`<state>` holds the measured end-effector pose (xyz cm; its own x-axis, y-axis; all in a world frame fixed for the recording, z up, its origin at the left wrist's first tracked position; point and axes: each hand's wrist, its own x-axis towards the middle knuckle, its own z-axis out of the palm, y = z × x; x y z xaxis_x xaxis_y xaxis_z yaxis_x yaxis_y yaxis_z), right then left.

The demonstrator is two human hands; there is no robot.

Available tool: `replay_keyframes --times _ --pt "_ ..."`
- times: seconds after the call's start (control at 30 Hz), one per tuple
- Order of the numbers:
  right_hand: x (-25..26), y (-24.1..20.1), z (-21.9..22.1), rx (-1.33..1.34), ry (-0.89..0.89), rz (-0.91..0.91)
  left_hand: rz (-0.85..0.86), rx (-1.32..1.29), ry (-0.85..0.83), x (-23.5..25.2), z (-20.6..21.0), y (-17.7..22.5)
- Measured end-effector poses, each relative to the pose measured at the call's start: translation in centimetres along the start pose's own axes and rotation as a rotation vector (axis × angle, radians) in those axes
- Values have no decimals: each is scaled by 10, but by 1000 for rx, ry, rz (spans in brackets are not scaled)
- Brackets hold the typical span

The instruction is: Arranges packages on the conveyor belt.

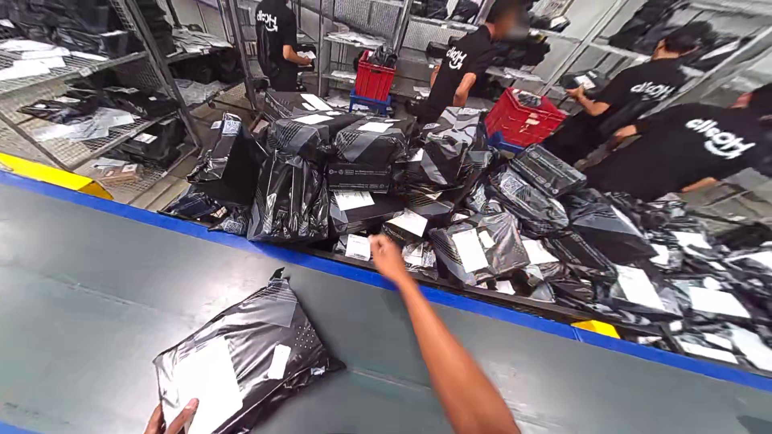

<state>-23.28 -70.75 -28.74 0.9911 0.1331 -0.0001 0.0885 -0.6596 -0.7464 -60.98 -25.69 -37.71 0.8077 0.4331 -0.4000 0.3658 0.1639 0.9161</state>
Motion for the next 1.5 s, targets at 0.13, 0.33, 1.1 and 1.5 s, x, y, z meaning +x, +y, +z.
replay_keyframes --times 0.13,0.33,1.1,1.5 --pt "-127 -2 128 179 -415 106 34 -57 72 -4 33 -1" --pt "-203 -11 156 550 -162 197 68 -74 95 -15 65 23" --pt "319 -138 -204 -594 243 -92 726 774 -251 389 457 511" --pt "273 -139 -217 -507 290 -151 846 1154 -125 376 458 535"
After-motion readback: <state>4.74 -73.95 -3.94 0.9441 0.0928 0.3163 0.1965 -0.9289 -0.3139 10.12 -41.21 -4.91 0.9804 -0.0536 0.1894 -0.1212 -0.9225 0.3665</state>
